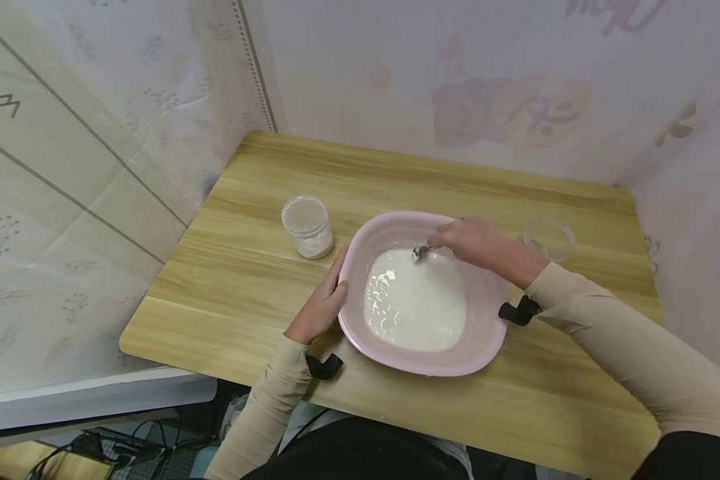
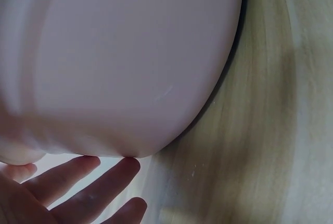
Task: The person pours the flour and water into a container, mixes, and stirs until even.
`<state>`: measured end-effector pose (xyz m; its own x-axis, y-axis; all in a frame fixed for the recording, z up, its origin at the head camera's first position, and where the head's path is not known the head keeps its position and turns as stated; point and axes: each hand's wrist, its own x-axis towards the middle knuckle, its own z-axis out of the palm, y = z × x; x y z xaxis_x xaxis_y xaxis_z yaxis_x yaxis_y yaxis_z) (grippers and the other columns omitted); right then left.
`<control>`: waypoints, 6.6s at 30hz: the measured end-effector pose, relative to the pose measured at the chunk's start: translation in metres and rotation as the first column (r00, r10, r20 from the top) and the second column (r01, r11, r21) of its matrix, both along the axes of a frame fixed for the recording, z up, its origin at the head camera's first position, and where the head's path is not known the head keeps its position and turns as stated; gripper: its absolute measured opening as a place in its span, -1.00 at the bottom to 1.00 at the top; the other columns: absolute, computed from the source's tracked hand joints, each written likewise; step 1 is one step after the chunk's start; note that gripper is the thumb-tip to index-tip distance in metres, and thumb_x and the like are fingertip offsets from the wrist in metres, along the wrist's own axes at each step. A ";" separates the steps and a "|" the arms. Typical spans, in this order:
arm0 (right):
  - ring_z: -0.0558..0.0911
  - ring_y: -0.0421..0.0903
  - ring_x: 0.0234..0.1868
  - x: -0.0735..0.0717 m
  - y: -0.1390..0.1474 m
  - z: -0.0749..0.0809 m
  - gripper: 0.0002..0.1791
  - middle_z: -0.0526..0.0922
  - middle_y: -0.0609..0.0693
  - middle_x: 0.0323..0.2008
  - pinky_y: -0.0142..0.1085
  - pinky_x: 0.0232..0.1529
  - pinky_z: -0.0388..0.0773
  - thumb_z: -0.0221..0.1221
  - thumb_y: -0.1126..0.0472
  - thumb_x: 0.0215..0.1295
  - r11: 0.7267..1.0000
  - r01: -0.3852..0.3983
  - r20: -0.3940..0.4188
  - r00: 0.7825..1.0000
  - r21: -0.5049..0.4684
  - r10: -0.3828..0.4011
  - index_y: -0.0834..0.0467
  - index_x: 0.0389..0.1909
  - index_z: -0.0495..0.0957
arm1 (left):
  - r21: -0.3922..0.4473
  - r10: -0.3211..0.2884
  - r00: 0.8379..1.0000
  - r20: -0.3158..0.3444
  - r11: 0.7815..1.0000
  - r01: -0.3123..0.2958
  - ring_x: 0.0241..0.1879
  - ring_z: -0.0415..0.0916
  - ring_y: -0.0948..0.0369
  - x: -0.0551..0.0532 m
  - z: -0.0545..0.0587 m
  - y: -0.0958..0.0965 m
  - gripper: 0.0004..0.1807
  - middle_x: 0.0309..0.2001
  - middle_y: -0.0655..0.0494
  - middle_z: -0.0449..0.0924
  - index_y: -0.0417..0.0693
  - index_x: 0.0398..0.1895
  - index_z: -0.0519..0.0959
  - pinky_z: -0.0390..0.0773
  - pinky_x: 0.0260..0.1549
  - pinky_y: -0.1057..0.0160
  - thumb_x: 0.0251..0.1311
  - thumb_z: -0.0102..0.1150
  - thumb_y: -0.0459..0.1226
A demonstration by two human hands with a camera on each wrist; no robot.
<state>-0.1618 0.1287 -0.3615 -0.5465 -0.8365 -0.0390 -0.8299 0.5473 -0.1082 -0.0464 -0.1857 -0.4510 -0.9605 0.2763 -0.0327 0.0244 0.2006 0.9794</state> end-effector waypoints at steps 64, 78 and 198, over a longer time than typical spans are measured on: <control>0.11 -0.22 -0.74 0.003 0.011 -0.003 -0.39 0.26 -0.15 -0.84 -0.35 -0.63 0.22 -0.19 0.28 0.63 0.831 0.546 0.706 0.547 0.106 -0.450 0.12 -0.76 0.41 | 0.008 -0.010 1.000 0.008 1.000 0.010 0.53 0.25 0.08 0.002 -0.011 0.001 -0.25 0.68 0.36 -0.08 0.56 0.69 -0.15 0.37 0.44 -0.08 0.56 -0.25 -0.22; 0.19 -0.24 -0.74 0.014 -0.043 -0.029 -0.57 0.44 -0.05 -0.77 -0.34 -0.47 0.31 -0.13 0.25 0.67 0.908 0.414 0.631 0.722 -0.068 -0.282 0.31 -0.26 0.68 | -0.001 -0.005 1.000 0.006 1.000 0.005 0.39 0.44 -0.01 0.004 -0.011 0.003 -0.22 0.67 0.30 0.01 0.56 0.69 -0.13 0.54 0.27 -0.09 0.52 -0.22 -0.23; 0.34 -0.06 -0.54 0.008 -0.006 -0.023 -0.57 0.73 0.39 -0.14 -0.23 -0.43 0.31 -0.10 0.23 0.66 0.767 0.631 0.444 0.724 -0.116 -0.528 0.42 0.07 0.67 | -0.007 0.008 1.000 0.009 1.000 -0.008 0.38 0.44 0.00 0.004 -0.006 0.003 -0.21 0.68 0.36 -0.03 0.54 0.70 -0.11 0.54 0.29 -0.06 0.49 -0.21 -0.23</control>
<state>-0.1542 0.1228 -0.3846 -0.9126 -0.3671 -0.1798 -0.2253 0.8188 -0.5280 -0.0421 -0.1825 -0.4571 -0.9624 0.2681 -0.0429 0.0142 0.2074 0.9781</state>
